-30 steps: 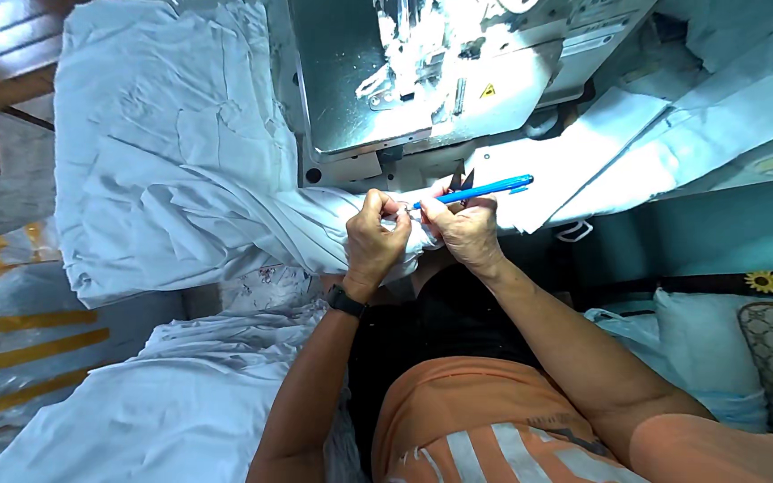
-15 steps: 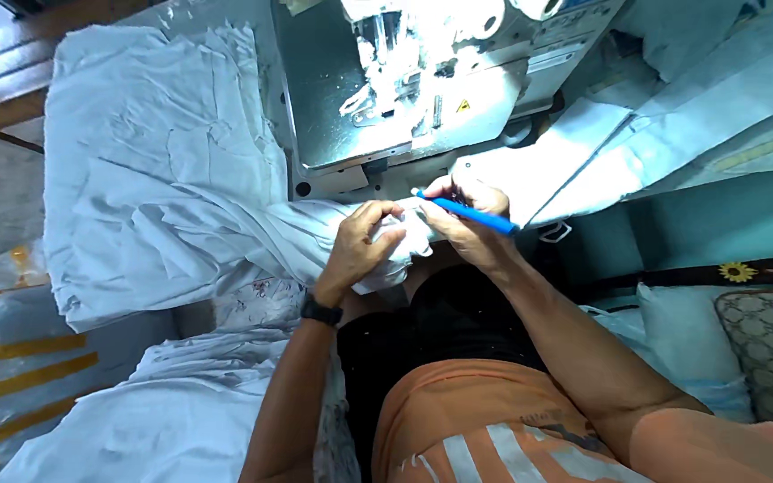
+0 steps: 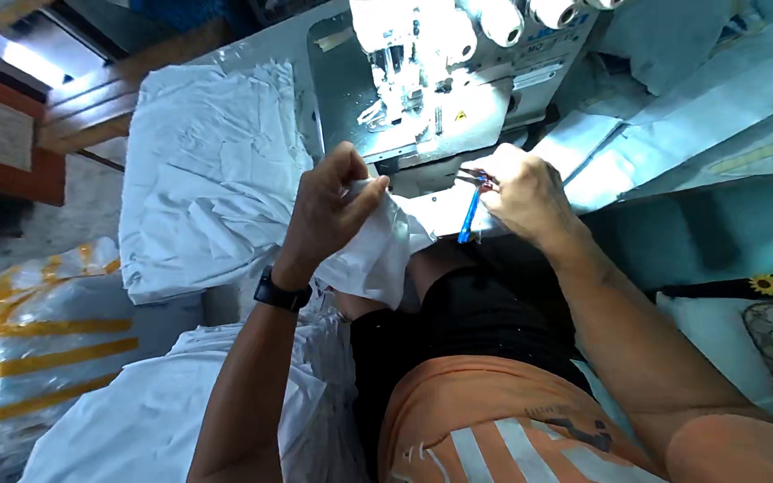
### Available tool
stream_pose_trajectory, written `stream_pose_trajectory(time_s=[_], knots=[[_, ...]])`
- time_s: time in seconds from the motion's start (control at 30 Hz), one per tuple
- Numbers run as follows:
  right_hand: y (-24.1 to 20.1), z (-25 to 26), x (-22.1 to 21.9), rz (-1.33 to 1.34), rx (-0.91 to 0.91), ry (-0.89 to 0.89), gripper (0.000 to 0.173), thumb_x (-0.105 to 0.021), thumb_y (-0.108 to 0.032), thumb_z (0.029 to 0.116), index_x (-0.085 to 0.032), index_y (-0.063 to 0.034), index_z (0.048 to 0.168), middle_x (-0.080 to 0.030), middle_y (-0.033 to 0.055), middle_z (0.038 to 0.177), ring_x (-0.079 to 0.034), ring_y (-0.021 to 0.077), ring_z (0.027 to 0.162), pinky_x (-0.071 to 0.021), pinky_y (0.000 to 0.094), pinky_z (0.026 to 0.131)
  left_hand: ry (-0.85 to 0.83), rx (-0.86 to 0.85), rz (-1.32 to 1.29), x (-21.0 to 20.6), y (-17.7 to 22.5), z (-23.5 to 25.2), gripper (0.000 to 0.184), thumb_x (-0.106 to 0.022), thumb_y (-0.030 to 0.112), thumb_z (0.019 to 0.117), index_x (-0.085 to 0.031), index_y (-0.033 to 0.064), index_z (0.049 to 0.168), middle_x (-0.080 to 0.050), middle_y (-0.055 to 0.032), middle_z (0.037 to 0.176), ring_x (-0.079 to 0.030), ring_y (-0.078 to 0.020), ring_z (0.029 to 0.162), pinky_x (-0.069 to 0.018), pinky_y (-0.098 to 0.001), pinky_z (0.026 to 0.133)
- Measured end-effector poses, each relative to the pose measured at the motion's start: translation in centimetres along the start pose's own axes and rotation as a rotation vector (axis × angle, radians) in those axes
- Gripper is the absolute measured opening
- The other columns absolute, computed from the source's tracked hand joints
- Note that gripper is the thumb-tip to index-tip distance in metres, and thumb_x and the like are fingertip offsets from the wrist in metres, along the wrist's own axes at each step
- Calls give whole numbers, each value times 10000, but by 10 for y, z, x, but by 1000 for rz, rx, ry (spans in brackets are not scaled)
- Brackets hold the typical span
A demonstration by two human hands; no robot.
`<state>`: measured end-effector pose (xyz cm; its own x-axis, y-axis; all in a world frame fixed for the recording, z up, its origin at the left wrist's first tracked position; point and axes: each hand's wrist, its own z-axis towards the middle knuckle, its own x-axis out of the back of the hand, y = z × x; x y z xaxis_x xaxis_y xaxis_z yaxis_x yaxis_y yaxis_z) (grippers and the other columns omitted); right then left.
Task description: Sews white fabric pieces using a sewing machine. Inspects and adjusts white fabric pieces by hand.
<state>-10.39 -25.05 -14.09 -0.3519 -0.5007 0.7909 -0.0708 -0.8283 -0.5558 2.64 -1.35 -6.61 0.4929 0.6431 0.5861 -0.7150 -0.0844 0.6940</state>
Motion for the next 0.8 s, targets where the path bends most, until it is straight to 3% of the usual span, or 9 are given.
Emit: stream_pose_trajectory(time_s=[0.13, 0.2, 0.3, 0.43, 0.53, 0.57, 0.67, 0.73, 0.8], knots=[[-64, -20, 1, 507, 173, 270, 236, -641, -169, 985, -698, 18, 851, -662, 35, 745, -570, -40, 645, -474, 108, 618, 67, 50, -1, 4, 10, 11, 147, -630, 68, 960, -521, 47, 864, -514, 60, 688, -463, 65, 586, -392, -98, 568], [-90, -23, -10, 532, 179, 261, 312, -667, -273, 970, -700, -3, 818, -628, 22, 688, -530, -7, 582, -439, 142, 538, 103, 44, 26, -2, 16, 13, 149, -641, 62, 957, -525, 24, 870, -528, 37, 677, -470, 48, 570, -400, -112, 560], [-102, -19, -33, 431, 135, 151, 308, -696, -305, 940, -694, -10, 852, -629, 82, 686, -583, 164, 573, -486, 346, 533, 108, 6, 159, 1, 40, 7, 145, -658, 47, 956, -557, -34, 890, -534, -47, 650, -474, -49, 522, -405, -188, 507], [-90, -2, -14, 650, 397, 34, 194, -639, -213, 947, -732, -49, 904, -688, -25, 777, -612, -37, 693, -531, 160, 644, -31, 29, 388, 74, 97, -9, 211, -735, 144, 915, -606, 35, 789, -522, -8, 594, -489, -76, 493, -414, -240, 458], [-64, 41, 39, 567, 528, 248, 240, -599, -157, 992, -687, 52, 1073, -713, 48, 942, -613, -83, 835, -525, 109, 757, -404, 131, 438, 118, 139, -38, 389, -768, 401, 876, -670, 47, 748, -571, -14, 591, -546, -88, 547, -447, -288, 532], [-59, 56, 53, 485, 443, 318, 300, -584, -194, 1005, -677, 79, 1087, -693, 104, 912, -605, -28, 778, -529, 176, 706, -455, 126, 467, 130, 150, -48, 419, -755, 437, 877, -687, 45, 748, -607, -22, 622, -598, -100, 614, -513, -320, 670], [-81, 87, 82, 383, 256, 274, 362, -534, -307, 1035, -640, 9, 1176, -646, 122, 908, -588, 79, 667, -534, 314, 619, -269, 51, 647, 168, 170, -86, 354, -684, 419, 924, -759, 113, 763, -735, 13, 879, -679, -90, 953, -457, -387, 1077], [-87, 110, 95, 529, 374, 267, 290, -557, -244, 1053, -627, -5, 1201, -643, 43, 948, -597, 6, 700, -547, 227, 636, -52, 94, 811, 186, 190, -108, 336, -652, 367, 943, -769, 94, 786, -733, -19, 1116, -631, -174, 1150, -439, -436, 1076], [-81, 147, 95, 805, 655, 217, 197, -578, -200, 1052, -631, -67, 1187, -681, -43, 978, -661, -12, 781, -586, 195, 677, 216, 57, 704, 188, 215, -131, 207, -710, 330, 914, -734, 156, 805, -719, 96, 931, -671, -16, 925, -556, -217, 859]])
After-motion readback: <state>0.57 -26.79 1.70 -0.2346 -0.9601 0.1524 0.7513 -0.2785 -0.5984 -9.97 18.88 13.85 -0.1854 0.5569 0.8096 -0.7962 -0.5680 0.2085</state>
